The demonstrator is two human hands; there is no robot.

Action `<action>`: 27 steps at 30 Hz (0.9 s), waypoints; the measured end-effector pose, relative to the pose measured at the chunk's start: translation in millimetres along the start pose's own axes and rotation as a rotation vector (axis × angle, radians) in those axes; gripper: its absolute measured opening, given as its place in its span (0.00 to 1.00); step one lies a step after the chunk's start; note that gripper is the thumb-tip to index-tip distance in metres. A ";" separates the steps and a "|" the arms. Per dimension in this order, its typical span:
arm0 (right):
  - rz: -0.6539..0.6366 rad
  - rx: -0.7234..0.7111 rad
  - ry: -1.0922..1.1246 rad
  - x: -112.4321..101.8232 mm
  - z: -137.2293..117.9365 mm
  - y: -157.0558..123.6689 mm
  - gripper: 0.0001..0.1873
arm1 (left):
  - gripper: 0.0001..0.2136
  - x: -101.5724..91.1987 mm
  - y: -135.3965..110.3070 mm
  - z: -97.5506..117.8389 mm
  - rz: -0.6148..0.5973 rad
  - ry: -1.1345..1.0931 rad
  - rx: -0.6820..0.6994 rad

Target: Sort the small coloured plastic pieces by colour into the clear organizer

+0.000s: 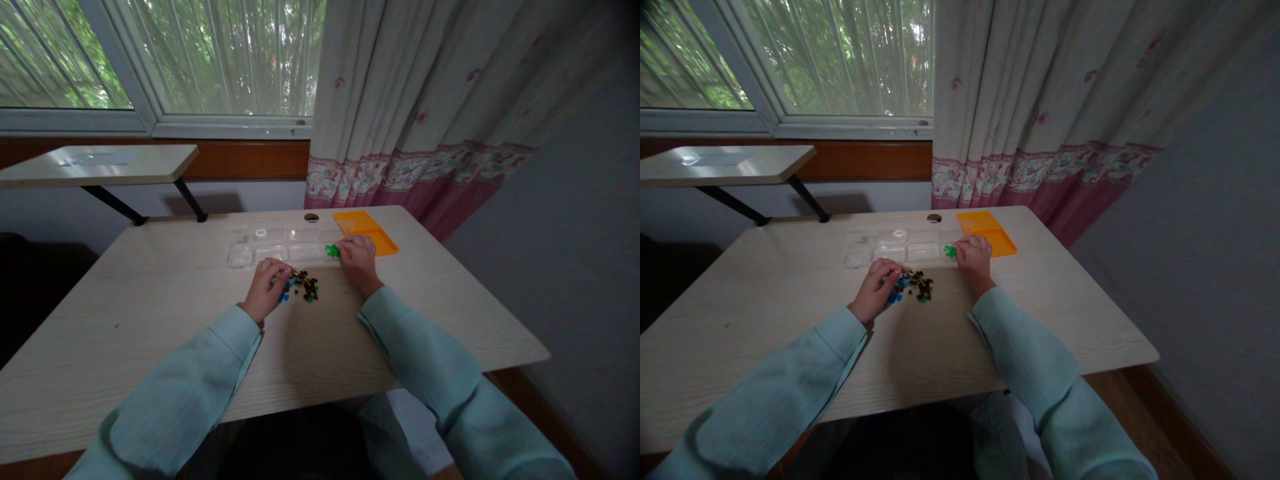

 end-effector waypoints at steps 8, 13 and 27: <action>0.049 -0.016 0.056 -1.1 1.2 1.2 0.16 | 0.12 -1.0 -0.1 2.6 -0.008 0.037 0.022; 0.081 -0.027 0.127 -1.3 -5.5 0.3 0.14 | 0.09 7.3 -4.5 12.3 -0.124 0.172 0.148; -0.025 -0.062 0.144 11.9 -17.1 -0.1 0.14 | 0.12 26.6 -10.8 32.8 -0.326 0.413 0.387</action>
Point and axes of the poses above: each hand's wrist, its own y-axis towards the middle knuckle, its own x-axis out of the palm, z = x × y, the point moved 5 cm from there along y, towards the middle knuckle, and after that the axes turned 7 degrees about y, right-handed, at the moved point
